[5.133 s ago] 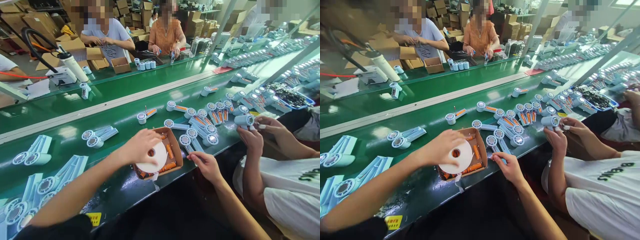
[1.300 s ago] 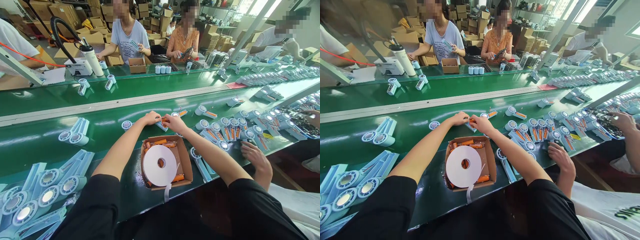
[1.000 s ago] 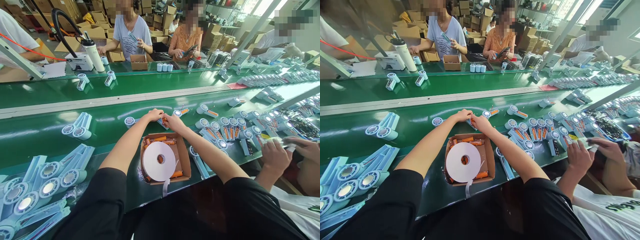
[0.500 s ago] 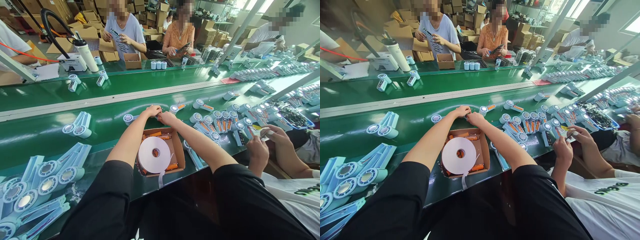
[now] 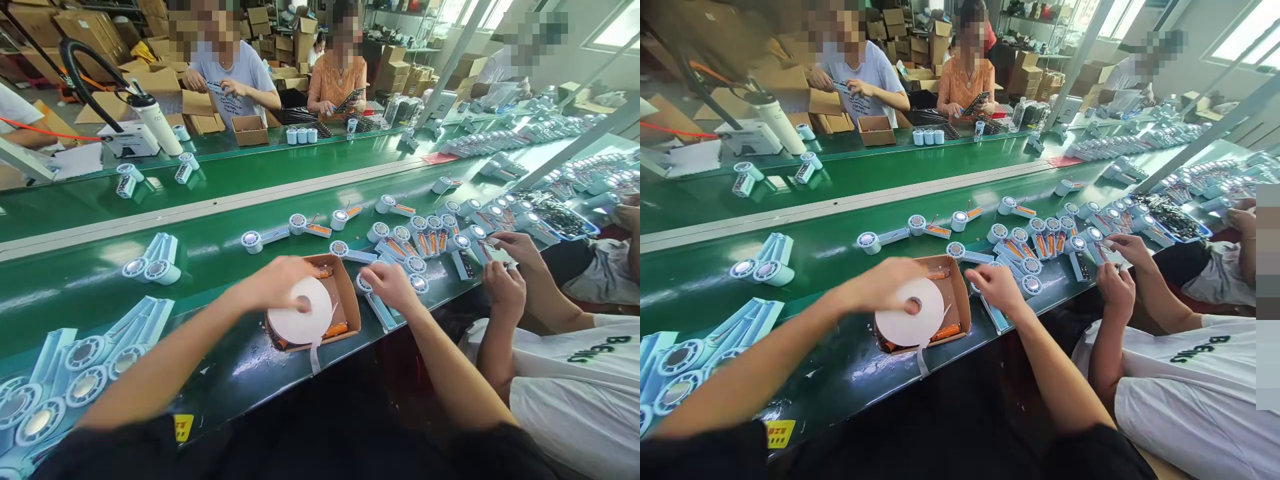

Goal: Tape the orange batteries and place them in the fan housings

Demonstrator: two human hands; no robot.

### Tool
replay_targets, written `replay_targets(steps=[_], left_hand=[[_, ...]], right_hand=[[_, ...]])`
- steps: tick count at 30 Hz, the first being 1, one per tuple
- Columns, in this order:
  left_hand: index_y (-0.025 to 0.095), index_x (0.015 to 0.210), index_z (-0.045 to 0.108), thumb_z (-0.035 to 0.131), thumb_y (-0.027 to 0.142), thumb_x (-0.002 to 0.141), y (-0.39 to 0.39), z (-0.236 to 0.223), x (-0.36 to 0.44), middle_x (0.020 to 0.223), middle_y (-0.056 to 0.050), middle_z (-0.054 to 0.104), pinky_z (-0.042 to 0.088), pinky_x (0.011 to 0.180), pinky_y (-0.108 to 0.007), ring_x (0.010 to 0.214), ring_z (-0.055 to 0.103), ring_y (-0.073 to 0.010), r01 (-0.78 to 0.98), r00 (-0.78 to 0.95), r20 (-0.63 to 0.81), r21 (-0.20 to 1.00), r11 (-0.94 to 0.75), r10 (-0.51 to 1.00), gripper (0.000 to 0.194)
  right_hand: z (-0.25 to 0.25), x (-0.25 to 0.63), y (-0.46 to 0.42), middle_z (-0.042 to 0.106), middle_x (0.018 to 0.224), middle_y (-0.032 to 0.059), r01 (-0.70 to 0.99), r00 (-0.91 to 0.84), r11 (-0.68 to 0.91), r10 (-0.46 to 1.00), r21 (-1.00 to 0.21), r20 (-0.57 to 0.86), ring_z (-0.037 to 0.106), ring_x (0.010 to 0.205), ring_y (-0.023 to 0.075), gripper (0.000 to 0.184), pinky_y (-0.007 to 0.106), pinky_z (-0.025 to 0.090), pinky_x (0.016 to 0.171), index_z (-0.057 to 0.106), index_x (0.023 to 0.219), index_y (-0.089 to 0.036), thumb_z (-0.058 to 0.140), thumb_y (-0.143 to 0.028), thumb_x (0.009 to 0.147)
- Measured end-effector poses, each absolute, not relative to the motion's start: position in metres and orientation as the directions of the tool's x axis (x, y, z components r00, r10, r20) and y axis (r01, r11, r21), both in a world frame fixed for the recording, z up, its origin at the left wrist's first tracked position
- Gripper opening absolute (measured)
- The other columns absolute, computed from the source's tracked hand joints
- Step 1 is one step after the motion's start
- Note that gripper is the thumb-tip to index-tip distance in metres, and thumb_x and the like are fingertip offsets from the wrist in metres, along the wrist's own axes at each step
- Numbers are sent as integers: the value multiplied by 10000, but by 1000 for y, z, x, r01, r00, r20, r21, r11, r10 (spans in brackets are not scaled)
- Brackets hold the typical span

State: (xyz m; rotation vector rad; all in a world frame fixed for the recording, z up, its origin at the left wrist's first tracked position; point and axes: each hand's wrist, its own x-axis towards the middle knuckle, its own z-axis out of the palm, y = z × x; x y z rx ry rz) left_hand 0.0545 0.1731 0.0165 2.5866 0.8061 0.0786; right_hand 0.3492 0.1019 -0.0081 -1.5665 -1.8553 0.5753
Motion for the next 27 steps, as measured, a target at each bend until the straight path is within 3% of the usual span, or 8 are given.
replay_targets(steps=[4,9,12,15,20,23,25,27], left_hand=[[372,1521,601,717,544,903,88,-3,3,1591,-74,596,412,1206,-545,1567,400,-372,688,722,-110,215,-693,683,652],[361,1589,520,785,562,843,76,-3,9,1627,-74,558,370,1246,-585,1626,270,-406,680,732,-152,215,-701,664,817],[337,1510,605,797,510,842,83,4,19,1533,-84,639,423,1226,-534,1574,367,-385,658,751,-165,258,-707,639,716],[255,1472,622,797,469,858,76,11,13,1440,-129,676,468,1194,-534,1464,467,-395,665,723,17,249,-704,690,673],[264,1459,547,783,295,871,58,5,-11,1362,-121,684,388,1239,-653,1447,455,-404,689,569,452,194,-698,687,635],[299,1461,508,801,278,848,54,-10,-24,1363,-103,650,442,1211,-644,1448,453,-398,756,347,555,311,-576,756,680],[310,1508,460,818,339,841,48,-22,-30,1436,-119,575,567,1100,-570,1435,467,-389,772,125,534,476,-420,836,758],[313,1541,426,813,380,852,41,-34,-33,1487,-138,511,640,973,-492,1432,474,-378,746,-2,472,588,-313,882,793]], right_hand=[[-35,352,23,620,544,8,511,48,118,985,-851,166,537,502,165,542,280,388,491,750,698,-210,562,-627,989],[-39,310,19,775,765,41,356,51,124,987,-926,152,663,630,196,354,303,522,586,807,860,-240,669,-555,944],[-35,295,31,767,770,39,290,152,124,973,-949,174,612,578,167,344,292,507,559,795,890,-227,674,-546,933],[-28,291,31,695,683,5,191,194,101,971,-976,139,553,533,146,359,271,469,522,775,938,-215,662,-556,930],[-15,266,9,596,567,-27,198,-424,1,902,-980,-84,509,509,119,426,242,391,516,774,867,-168,657,-567,962],[-11,248,8,669,625,5,369,-741,275,663,-888,-102,563,570,120,420,248,375,573,769,748,-171,655,-479,1010],[-9,246,22,735,698,12,518,-787,447,583,-729,-202,618,633,145,312,261,375,602,816,835,-211,721,-470,979],[-6,253,48,795,840,36,706,-663,473,703,-527,-258,684,754,186,272,275,411,653,841,969,-248,709,-485,990]])
